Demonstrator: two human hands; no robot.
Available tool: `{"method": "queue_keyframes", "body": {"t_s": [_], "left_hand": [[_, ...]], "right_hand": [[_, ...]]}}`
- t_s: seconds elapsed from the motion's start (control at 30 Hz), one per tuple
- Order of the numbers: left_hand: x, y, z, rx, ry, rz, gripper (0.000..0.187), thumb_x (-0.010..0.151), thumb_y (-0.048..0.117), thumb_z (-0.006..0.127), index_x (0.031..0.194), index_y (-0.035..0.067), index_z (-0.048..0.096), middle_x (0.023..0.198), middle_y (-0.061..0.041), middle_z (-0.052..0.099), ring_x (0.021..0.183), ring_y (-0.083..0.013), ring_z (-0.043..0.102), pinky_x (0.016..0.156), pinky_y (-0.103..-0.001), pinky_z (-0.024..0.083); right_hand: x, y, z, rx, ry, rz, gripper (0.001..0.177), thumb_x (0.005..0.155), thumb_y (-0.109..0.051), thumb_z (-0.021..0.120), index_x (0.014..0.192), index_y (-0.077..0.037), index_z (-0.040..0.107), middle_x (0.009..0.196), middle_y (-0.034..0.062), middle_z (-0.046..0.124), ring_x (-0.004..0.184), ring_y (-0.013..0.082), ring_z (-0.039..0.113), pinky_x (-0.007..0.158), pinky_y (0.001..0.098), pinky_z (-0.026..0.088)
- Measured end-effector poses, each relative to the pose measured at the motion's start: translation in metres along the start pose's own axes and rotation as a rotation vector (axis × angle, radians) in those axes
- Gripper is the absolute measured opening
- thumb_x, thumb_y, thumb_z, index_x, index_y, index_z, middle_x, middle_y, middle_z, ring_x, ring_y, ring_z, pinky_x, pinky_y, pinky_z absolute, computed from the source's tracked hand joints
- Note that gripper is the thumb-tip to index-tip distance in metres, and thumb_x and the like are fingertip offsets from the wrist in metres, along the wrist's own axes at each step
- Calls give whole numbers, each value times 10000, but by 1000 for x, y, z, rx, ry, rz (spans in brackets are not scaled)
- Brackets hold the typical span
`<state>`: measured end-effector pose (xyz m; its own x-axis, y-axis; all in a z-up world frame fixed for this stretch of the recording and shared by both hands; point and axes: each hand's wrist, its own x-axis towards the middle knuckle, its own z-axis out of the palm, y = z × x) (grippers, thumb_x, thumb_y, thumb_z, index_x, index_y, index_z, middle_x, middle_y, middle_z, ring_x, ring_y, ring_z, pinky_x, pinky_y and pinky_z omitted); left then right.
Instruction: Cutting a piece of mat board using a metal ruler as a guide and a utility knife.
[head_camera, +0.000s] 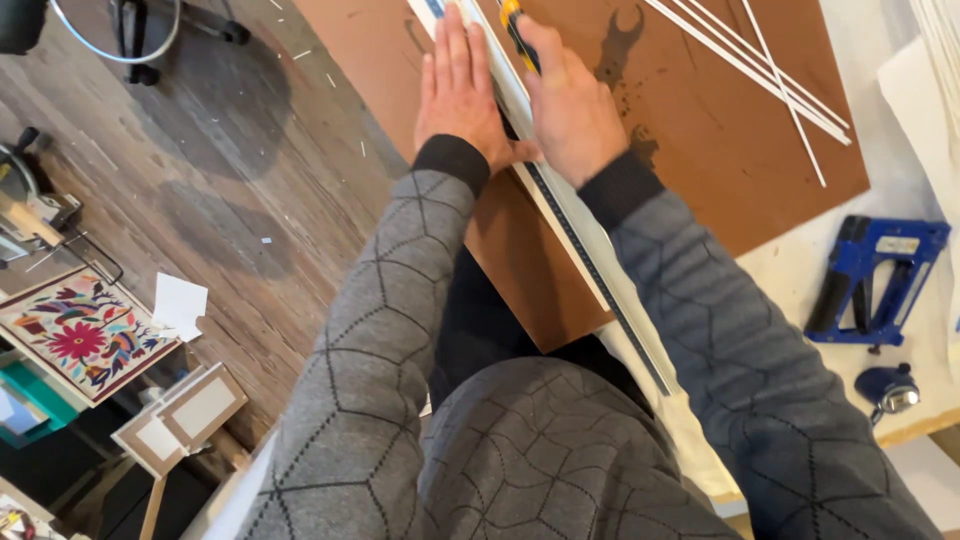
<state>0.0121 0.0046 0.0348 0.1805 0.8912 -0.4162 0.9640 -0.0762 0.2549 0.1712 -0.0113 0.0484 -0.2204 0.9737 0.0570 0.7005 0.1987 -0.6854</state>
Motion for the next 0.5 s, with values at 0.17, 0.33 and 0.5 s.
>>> {"method": "queue_keyframes", "body": {"t_s": [0.17,0.33,0.5], "left_hand": [[-1,4,-15,-16,-52,-11,1651,482,812,863,1608,-45,12,1688,-252,-59,1595,-367,-22,1303,-483,76],[-4,3,-22,-30,-86,-11,1646,475,834,836,1617,-34,27,1698,-242,-70,1602,-350,-30,1311,-465,84],[-4,5,-20,-11,-107,-15,1630,499,838,828,1621,-33,29,1694,-245,-76,1600,-354,-37,1310,-466,80]], "right_hand": [[52,0,25,-25,-44,6,411,1078,-107,595,1459,-162,452,1113,226,681,946,485,671,783,561,542],[67,9,42,-81,-61,5,345,1077,-157,594,1398,-126,474,1087,241,677,918,497,665,782,577,539],[69,6,41,-97,-117,17,355,1066,-157,578,1405,-112,481,1049,255,670,889,495,670,761,573,543]]}}
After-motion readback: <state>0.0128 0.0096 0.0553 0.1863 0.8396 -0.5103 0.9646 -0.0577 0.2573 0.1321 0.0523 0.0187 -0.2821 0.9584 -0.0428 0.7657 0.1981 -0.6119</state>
